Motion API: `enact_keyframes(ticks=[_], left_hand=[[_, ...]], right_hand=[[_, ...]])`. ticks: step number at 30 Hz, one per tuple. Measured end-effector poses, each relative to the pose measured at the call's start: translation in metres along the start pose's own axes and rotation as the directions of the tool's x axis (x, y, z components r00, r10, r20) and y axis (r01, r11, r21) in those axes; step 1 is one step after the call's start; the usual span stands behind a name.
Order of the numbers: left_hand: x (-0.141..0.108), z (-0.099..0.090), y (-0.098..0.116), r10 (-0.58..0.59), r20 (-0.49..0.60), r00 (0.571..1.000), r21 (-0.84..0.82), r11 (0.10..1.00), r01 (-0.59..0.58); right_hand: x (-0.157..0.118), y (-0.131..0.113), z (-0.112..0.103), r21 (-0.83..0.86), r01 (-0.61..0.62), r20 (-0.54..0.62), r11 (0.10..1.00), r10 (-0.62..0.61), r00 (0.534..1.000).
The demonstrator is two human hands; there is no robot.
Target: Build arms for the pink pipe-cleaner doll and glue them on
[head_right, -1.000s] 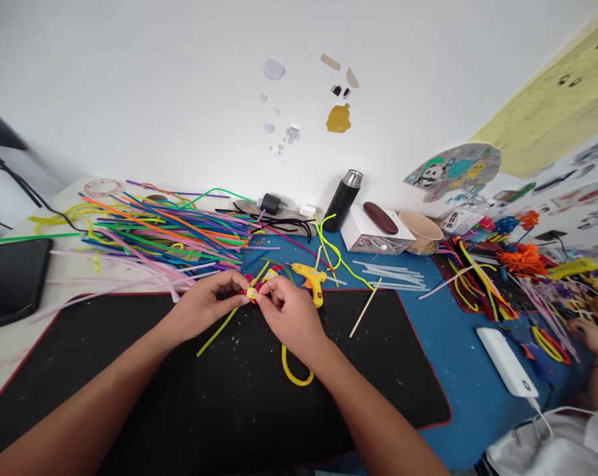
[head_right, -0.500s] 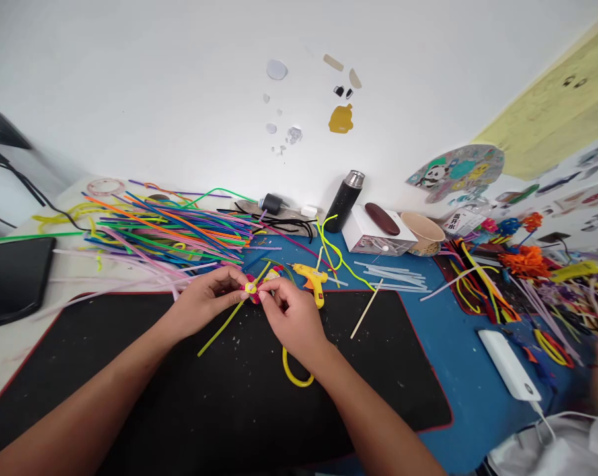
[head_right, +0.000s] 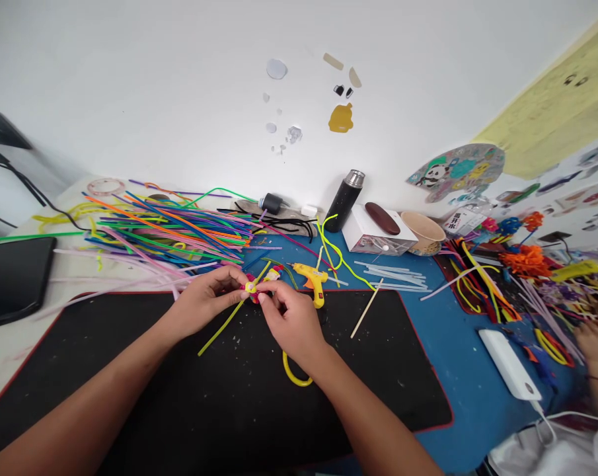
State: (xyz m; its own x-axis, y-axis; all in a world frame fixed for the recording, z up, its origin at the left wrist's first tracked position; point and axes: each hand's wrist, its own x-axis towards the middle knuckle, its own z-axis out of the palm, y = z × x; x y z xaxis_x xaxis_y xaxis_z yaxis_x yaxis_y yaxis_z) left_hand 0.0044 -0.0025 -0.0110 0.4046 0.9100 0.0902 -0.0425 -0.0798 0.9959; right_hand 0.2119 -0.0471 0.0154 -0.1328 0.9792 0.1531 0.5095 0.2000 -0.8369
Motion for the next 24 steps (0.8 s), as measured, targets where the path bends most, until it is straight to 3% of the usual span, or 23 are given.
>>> enact_keyframes(ticks=[24], left_hand=[[0.0002,-0.0012,-0.0018,0.004,0.002,1.000,-0.024,1.000,-0.004]], right_hand=[[-0.0049,-0.0028,0.0020,-0.018,-0.014,0.011,1.000,0.014,1.000]])
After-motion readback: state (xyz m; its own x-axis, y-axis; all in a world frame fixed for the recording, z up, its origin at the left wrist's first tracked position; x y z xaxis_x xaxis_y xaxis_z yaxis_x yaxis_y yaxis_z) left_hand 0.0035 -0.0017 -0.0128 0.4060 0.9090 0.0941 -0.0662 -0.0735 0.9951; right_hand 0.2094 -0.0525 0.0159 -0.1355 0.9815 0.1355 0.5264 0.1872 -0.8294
